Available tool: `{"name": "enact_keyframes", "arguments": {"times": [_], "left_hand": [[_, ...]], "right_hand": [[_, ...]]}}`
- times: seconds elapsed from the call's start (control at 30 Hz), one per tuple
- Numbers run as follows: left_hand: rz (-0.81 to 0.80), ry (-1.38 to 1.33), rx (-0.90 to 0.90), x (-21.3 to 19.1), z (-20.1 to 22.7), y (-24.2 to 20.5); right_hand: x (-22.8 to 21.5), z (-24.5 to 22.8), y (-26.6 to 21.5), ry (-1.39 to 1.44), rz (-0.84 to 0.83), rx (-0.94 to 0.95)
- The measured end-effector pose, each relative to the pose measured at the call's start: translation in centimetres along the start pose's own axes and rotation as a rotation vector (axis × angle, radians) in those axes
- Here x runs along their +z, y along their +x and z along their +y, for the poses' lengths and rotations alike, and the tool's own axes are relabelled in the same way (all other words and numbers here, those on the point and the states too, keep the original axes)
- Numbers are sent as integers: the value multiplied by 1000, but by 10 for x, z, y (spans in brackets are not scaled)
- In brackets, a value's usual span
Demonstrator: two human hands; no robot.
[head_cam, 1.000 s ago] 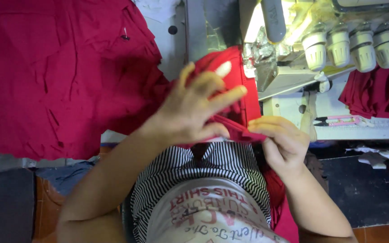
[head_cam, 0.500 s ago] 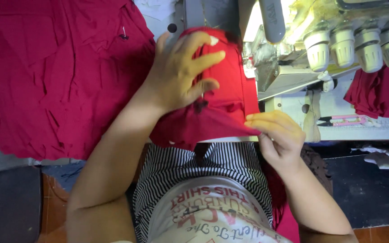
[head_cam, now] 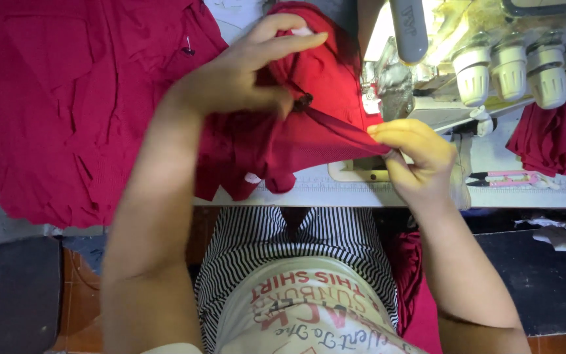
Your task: A person is inspecting and sorting red fabric pieces at a sewing station, checking for quality or preparing them for the next step.
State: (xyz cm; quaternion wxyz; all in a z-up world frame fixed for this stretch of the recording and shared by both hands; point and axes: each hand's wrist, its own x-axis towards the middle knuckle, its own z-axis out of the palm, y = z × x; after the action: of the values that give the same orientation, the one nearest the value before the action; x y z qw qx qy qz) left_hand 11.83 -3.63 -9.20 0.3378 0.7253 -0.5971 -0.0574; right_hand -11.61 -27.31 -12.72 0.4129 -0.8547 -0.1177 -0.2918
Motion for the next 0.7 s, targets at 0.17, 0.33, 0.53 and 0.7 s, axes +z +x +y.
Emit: {"name": "enact_keyframes", "arguments": {"times": [0.17, 0.33, 0.53, 0.7], "left_hand": [[55, -85, -44, 2, 25, -35], [72, 53, 17, -22, 47, -49], [49, -329, 230, -51, 111, -27], [40, -483, 187, -37, 139, -19]], "right_hand": [[-8, -1, 18, 17, -60, 22], [-20, -1, 36, 45, -246, 20], [-30, 6, 47, 18, -425, 137], [-23, -12, 49, 14, -371, 79]]}}
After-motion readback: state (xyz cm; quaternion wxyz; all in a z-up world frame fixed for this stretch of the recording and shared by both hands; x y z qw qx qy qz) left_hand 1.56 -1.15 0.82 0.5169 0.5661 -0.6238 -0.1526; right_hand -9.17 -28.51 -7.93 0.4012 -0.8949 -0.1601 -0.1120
